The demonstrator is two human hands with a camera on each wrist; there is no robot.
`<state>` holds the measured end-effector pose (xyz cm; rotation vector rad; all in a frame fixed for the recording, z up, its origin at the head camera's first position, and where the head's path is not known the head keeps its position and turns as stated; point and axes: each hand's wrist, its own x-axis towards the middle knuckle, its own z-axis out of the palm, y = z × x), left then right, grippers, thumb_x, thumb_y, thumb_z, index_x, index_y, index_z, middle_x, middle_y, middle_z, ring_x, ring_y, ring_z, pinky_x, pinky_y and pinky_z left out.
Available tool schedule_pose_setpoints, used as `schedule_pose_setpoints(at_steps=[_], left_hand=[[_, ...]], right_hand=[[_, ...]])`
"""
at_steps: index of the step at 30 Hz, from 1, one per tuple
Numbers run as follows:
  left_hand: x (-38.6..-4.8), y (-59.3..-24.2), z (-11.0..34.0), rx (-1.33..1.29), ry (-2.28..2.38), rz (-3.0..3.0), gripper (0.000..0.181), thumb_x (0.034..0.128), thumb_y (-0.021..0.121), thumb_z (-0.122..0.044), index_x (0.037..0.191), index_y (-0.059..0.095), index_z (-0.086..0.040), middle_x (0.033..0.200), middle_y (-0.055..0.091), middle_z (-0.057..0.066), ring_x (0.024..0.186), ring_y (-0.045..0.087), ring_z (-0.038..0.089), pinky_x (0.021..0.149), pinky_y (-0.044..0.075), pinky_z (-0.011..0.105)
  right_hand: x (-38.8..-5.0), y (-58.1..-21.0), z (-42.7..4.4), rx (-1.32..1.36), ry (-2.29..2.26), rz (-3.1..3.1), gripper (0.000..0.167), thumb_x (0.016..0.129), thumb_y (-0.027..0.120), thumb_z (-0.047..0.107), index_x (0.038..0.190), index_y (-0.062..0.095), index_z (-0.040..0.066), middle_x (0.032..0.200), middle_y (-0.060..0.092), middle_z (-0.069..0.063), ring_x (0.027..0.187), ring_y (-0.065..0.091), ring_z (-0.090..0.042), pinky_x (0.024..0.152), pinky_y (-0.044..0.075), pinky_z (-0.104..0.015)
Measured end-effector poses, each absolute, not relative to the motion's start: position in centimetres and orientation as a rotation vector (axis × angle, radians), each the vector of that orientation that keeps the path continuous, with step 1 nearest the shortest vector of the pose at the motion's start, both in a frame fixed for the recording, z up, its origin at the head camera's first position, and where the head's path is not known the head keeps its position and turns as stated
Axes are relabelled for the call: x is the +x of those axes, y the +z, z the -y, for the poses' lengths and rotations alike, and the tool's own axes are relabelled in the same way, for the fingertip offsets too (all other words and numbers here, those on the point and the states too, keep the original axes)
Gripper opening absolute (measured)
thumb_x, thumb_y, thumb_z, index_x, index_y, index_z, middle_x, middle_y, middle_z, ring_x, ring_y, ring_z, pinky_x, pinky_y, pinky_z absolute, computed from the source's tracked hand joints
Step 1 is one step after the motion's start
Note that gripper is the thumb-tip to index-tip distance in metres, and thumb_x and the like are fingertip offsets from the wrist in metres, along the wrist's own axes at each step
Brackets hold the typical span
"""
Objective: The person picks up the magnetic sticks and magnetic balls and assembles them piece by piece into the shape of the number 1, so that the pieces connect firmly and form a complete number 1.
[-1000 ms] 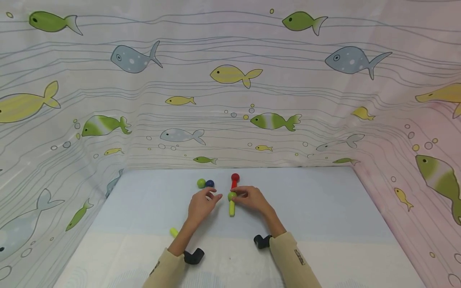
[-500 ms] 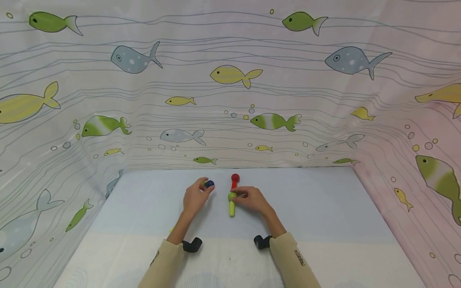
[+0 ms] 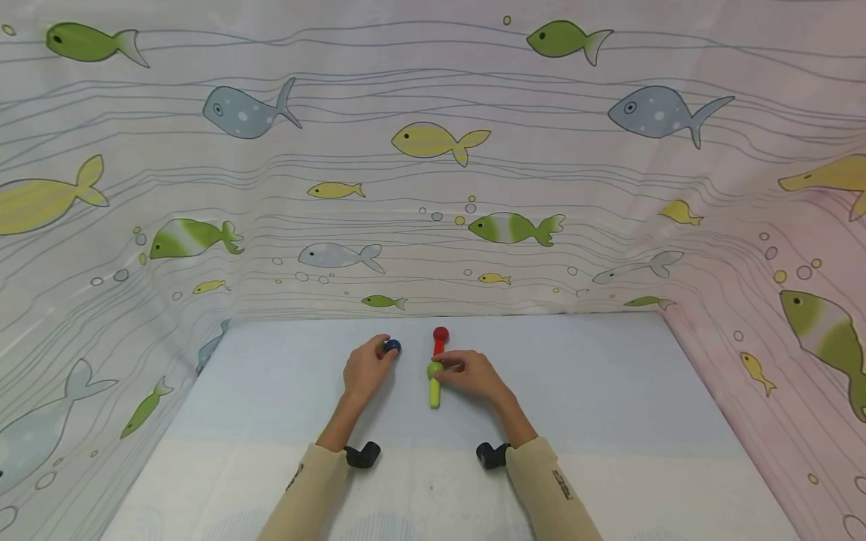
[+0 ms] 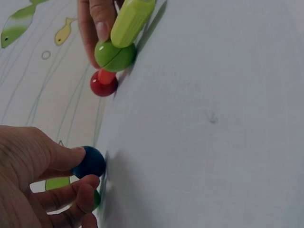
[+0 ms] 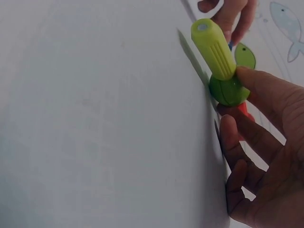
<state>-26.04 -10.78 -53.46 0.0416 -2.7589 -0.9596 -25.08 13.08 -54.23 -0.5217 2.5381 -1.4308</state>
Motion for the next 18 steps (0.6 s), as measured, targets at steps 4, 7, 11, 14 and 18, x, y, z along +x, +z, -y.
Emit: schedule_pose_setpoints(at_steps=[4, 7, 11, 14, 18], left_hand=[[-25.99, -53.66, 10.75, 0.032, -0.948, 2.749, 0.034, 0.0892, 0.072, -0.02, 0.122, 0.068, -0.009, 0.11, 0.07, 0.014, 0.096, 0.068, 0.032, 0.071, 0.053, 0.046], [-26.01, -53.78, 10.77, 0.007, -0.941, 2.729, 0.033, 0.0879, 0.073, -0.018, 0.119, 0.068, -0.007, 0.104, 0.071, 0.013, 0.09, 0.068, 0.03, 0.068, 0.053, 0.045], [-25.92, -53.74, 10.71, -0.007, -0.942, 2.724, 0.032, 0.0855, 0.076, -0.017, 0.115, 0.069, -0.006, 0.089, 0.069, 0.008, 0.077, 0.065, 0.024, 0.061, 0.05, 0.04], [-25.87, -53.63, 10.65, 0.008, -0.955, 2.743, 0.032, 0.0856, 0.077, -0.018, 0.115, 0.07, -0.007, 0.086, 0.068, 0.006, 0.075, 0.063, 0.022, 0.061, 0.05, 0.039], [-25.81, -53.55, 10.59, 0.02, -0.949, 2.759, 0.031, 0.0859, 0.077, -0.02, 0.114, 0.07, -0.008, 0.091, 0.069, 0.007, 0.08, 0.066, 0.024, 0.064, 0.051, 0.041]], right_hand=[[-24.99, -54.09, -13.06, -0.523, -1.414, -2.547, 0.034, 0.088, 0.075, 0.022, 0.122, 0.071, 0.017, 0.114, 0.069, 0.002, 0.101, 0.062, -0.017, 0.088, 0.049, -0.036], [-24.92, -54.0, -13.02, -0.52, -1.41, -2.548, 0.034, 0.089, 0.075, 0.023, 0.122, 0.071, 0.016, 0.114, 0.069, 0.001, 0.1, 0.062, -0.017, 0.087, 0.05, -0.037], [-24.89, -53.95, -12.98, -0.51, -1.402, -2.554, 0.033, 0.089, 0.075, 0.024, 0.121, 0.071, 0.017, 0.114, 0.069, 0.001, 0.099, 0.062, -0.017, 0.087, 0.05, -0.036], [-24.89, -53.93, -12.97, -0.504, -1.404, -2.556, 0.033, 0.089, 0.075, 0.023, 0.121, 0.071, 0.017, 0.114, 0.069, 0.001, 0.1, 0.062, -0.017, 0.087, 0.05, -0.036], [-24.91, -53.97, -12.96, -0.507, -1.408, -2.555, 0.034, 0.088, 0.075, 0.023, 0.121, 0.071, 0.017, 0.114, 0.069, 0.001, 0.1, 0.062, -0.017, 0.087, 0.05, -0.036]])
